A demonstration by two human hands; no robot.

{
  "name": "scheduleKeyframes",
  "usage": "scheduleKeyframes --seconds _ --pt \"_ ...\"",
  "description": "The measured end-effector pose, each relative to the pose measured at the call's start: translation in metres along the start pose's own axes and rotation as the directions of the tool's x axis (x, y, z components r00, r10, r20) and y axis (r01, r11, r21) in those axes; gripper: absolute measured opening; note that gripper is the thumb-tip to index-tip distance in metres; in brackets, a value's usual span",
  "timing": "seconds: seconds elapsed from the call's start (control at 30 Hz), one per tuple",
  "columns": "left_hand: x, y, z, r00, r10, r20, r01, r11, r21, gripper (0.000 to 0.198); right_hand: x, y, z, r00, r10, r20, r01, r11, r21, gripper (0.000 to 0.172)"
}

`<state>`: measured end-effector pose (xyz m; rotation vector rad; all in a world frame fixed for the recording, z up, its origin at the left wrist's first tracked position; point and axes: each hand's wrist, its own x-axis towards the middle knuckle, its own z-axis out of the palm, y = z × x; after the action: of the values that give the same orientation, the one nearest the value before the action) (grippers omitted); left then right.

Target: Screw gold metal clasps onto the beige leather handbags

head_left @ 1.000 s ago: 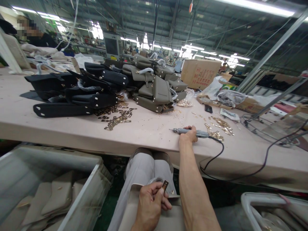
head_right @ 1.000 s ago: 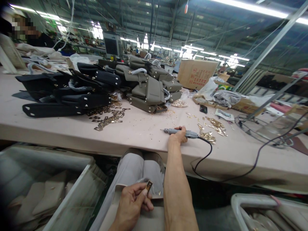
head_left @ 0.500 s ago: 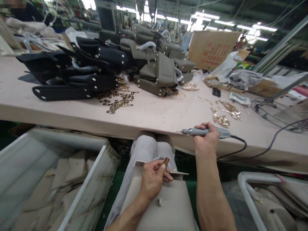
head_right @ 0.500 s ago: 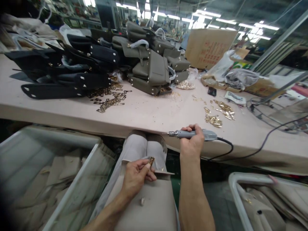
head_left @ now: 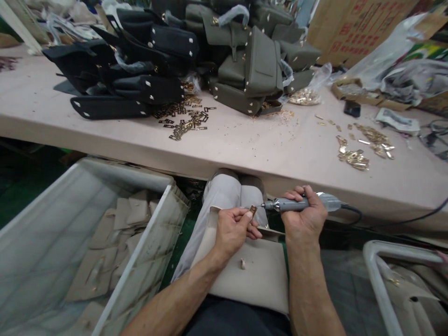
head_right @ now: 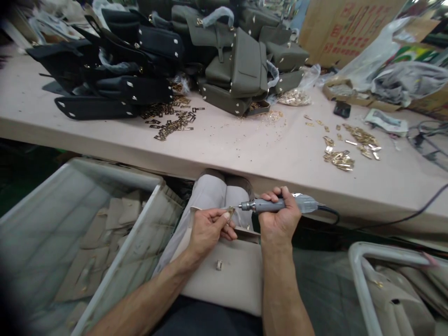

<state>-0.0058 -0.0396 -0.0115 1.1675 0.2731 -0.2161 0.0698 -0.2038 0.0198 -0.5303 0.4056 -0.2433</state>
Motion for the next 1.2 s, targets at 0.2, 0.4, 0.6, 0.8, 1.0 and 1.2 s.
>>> scheduleKeyframes --seconds 0.2,0.4,0.6,0.8,1.0,1.2 --pt "-0.0004 0.003 0.0013 0.999 -0.012 -0.039 0.011 1.0 -0.012 0.039 -0.0022 0.0027 -0.0007 0.999 -0.01 0.053 0.01 1.0 0.002 0.021" --pt "-0.0014 0.0029 0.0011 0.999 -0.009 -0.048 0.009 1.0 -0.006 0.041 -0.0038 0.0033 -0.0017 0.998 -0.014 0.064 0.014 1.0 0.005 0.014" --pt "-0.0018 0.0043 0.0014 0.998 -0.014 -0.055 0.014 1.0 0.001 0.046 -0.0048 0.005 -0.004 0.997 -0.025 0.079 0.025 1.0 -0.003 0.017" --pt "-0.0021 0.0026 0.0007 0.997 -0.007 -0.071 0.006 1.0 -0.002 0.043 -0.0048 0.0043 -0.0079 0.995 -0.028 0.099 0.028 1.0 0.006 0.019" --pt "-0.0037 0.0032 0.0012 0.997 0.006 -0.075 -0.005 1.0 0.003 0.038 -0.006 0.0036 -0.0098 0.995 -0.029 0.099 0.029 1.0 0.001 0.02" --pt "-0.004 0.0031 0.001 0.996 0.009 -0.087 -0.007 1.0 0.021 0.038 -0.0093 0.0017 -0.0088 0.995 -0.044 0.09 0.045 0.999 -0.006 0.019"
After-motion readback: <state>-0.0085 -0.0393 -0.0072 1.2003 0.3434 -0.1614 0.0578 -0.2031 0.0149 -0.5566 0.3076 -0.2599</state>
